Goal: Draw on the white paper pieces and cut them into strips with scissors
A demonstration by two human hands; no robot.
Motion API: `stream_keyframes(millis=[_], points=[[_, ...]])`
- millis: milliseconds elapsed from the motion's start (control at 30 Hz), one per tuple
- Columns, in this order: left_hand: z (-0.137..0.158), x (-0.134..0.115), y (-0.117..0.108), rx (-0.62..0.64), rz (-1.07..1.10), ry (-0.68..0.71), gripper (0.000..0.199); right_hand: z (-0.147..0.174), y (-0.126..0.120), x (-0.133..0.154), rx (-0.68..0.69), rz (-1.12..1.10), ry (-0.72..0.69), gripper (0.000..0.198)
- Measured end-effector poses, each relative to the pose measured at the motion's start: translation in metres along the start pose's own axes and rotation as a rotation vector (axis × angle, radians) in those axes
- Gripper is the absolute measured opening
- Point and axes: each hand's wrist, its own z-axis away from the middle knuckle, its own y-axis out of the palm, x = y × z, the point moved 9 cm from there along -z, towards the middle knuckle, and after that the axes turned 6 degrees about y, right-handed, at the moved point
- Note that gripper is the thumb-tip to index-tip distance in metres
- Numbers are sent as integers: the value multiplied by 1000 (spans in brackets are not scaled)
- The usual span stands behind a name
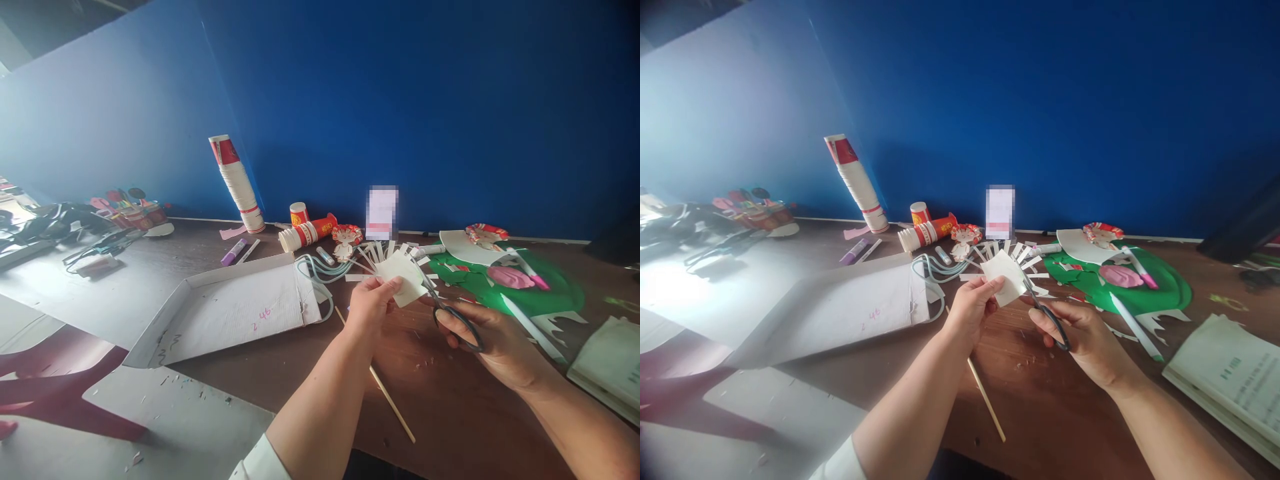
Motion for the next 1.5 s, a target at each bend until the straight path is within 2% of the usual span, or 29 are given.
stream_keyframes(millis=[500,733,1067,1500], points=[[-1,-2,-3,-34,-27,4,49,-2,5,-5,71,-15,0,51],[1,-4,-4,-51,-37,10,46,3,3,4,2,27,-25,48],[-2,-2,-8,-70,-51,25,47,-2,6,-4,55,-36,19,46],[-2,-4,-10,-99,-49,44,48,2,6,-5,13,-40,17,40]])
